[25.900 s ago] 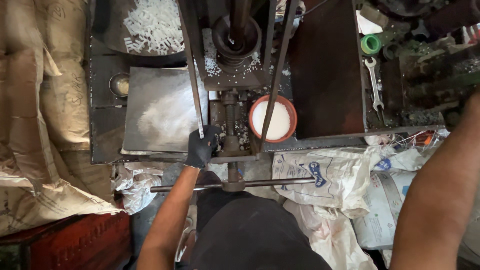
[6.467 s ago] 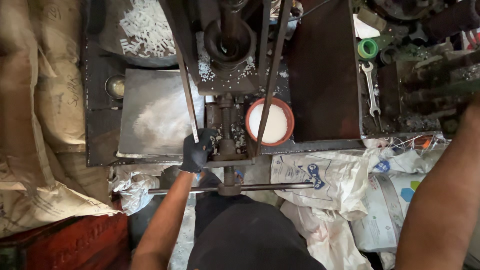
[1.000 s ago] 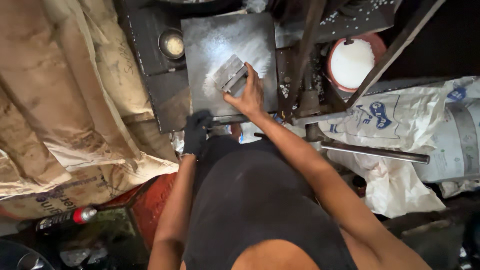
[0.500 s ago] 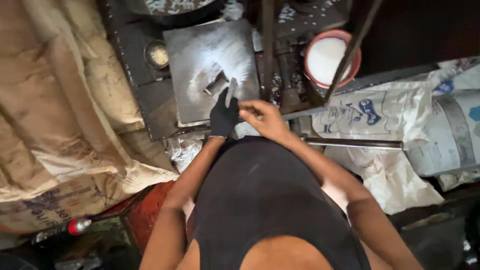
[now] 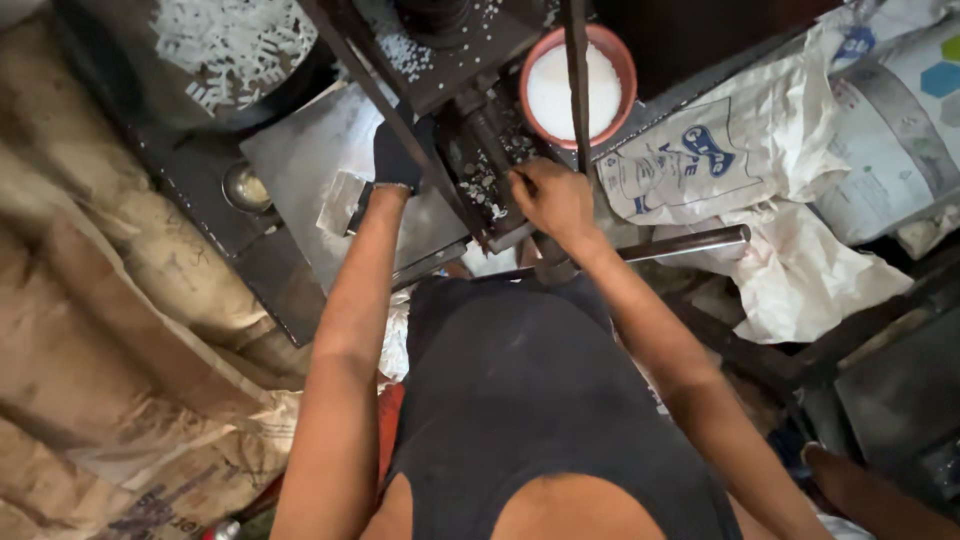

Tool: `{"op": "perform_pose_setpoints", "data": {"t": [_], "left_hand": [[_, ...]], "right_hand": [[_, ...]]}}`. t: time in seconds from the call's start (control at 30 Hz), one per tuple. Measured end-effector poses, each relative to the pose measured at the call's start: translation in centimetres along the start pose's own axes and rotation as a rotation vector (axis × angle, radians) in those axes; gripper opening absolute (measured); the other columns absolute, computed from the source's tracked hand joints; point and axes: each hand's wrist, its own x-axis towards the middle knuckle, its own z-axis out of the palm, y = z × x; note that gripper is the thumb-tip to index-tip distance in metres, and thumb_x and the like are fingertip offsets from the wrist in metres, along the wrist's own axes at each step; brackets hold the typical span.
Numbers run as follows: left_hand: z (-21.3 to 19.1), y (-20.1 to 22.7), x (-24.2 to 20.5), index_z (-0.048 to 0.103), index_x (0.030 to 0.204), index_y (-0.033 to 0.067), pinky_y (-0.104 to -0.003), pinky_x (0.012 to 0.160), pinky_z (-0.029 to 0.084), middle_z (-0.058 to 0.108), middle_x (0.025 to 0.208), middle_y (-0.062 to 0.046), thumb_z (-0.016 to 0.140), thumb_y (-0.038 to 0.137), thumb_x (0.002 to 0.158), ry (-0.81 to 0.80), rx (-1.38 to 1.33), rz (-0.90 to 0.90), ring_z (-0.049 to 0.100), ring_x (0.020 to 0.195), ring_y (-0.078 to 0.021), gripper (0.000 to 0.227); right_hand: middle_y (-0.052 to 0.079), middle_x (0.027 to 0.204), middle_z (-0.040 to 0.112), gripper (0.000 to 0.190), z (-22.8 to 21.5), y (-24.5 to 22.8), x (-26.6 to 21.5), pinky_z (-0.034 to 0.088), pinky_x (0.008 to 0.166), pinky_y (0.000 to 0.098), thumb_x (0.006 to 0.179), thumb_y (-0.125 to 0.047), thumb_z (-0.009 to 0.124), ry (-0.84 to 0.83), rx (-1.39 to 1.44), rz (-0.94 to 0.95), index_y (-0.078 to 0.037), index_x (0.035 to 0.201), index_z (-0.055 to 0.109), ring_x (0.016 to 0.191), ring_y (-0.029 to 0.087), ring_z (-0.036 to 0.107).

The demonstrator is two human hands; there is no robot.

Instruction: The person operates a manual press machine by turning a crank handle, then removes a small metal component from the press and places it on a metal tray. The person repeats this cycle multiple times.

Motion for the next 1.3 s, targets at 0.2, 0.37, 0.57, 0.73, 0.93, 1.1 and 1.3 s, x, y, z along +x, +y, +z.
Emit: {"op": "perform_pose_setpoints", "data": {"t": [0.2, 0.37, 0.57, 0.73, 0.93, 1.1, 1.3], "left_hand": [[-1.3, 0.2, 2.8, 0.068, 0.114, 0.0013, -0.048, 0.089, 0.053, 0.072, 0.105, -0.025, 0.067, 0.039, 0.095, -0.27, 0.033, -0.047, 0.067, 0.102, -0.0425, 0.042], [-9.6, -2.8, 1.1, 0.072, 0.115, 0.0082, -0.044, 0.09, 0.05, 0.072, 0.112, -0.02, 0.06, 0.049, 0.1, -0.32, -0.047, -0.17, 0.065, 0.107, -0.0377, 0.046], [-15.8, -3.6, -10.8, 0.033, 0.149, 0.0102, -0.039, 0.091, 0.055, 0.063, 0.123, -0.012, 0.088, 0.032, 0.073, -0.306, -0.51, -0.256, 0.063, 0.109, -0.0261, 0.096], [-14.9, -2.9, -14.0, 0.031, 0.152, 0.0054, -0.041, 0.102, 0.051, 0.058, 0.136, -0.019, 0.098, 0.025, 0.06, -0.05, -0.287, -0.052, 0.061, 0.124, -0.0324, 0.116], [-11.4, -6.3, -13.2, 0.046, 0.139, 0.0037, -0.04, 0.1, 0.052, 0.062, 0.126, -0.015, 0.092, 0.031, 0.07, -0.015, -0.5, -0.136, 0.062, 0.117, -0.028, 0.087], [-7.2, -6.7, -11.5, 0.063, 0.129, 0.0027, -0.04, 0.098, 0.053, 0.065, 0.125, -0.014, 0.074, 0.034, 0.094, -0.088, -1.357, -0.582, 0.064, 0.111, -0.0264, 0.048], [-13.8, 2.7, -10.2, 0.06, 0.133, 0.0021, -0.041, 0.092, 0.058, 0.065, 0.122, -0.014, 0.078, 0.035, 0.087, -0.197, -1.476, -0.578, 0.065, 0.107, -0.0279, 0.059]], "right_hand": [[0.011, 0.088, 0.073, 0.015, 0.0, -0.3, -0.5, 0.054, 0.062, 0.0438, 0.094, -0.024, 0.073, -0.005, -0.02, -0.024, -0.011, 0.097, 0.077, 0.075, 0.034, 0.07], [0.011, 0.091, 0.074, 0.014, 0.2, -0.6, -0.1, 0.056, 0.066, 0.0412, 0.096, -0.021, 0.073, 0.058, 0.003, -0.109, -0.008, 0.098, 0.077, 0.078, 0.032, 0.072], [0.011, 0.088, 0.074, 0.014, 0.7, -0.7, -0.3, 0.054, 0.062, 0.0405, 0.097, -0.021, 0.073, 0.016, -0.088, -0.063, -0.007, 0.098, 0.078, 0.073, 0.031, 0.072], [0.01, 0.089, 0.075, 0.015, 1.1, -1.0, -0.2, 0.055, 0.064, 0.0407, 0.099, -0.023, 0.071, -0.016, -0.155, -0.024, -0.01, 0.1, 0.078, 0.075, 0.031, 0.072], [0.011, 0.086, 0.074, 0.02, 1.4, -1.1, 0.0, 0.054, 0.062, 0.0444, 0.096, -0.029, 0.068, -0.066, -0.196, 0.179, -0.013, 0.101, 0.079, 0.072, 0.034, 0.07], [0.011, 0.089, 0.075, 0.019, 1.4, -0.8, -0.4, 0.054, 0.063, 0.0435, 0.096, -0.028, 0.067, -0.011, -0.13, 0.13, -0.012, 0.1, 0.078, 0.073, 0.032, 0.071], [0.01, 0.088, 0.074, 0.019, 0.9, -0.3, -0.9, 0.055, 0.066, 0.0444, 0.097, -0.027, 0.069, 0.028, -0.086, 0.043, -0.01, 0.098, 0.077, 0.076, 0.033, 0.071]]}}
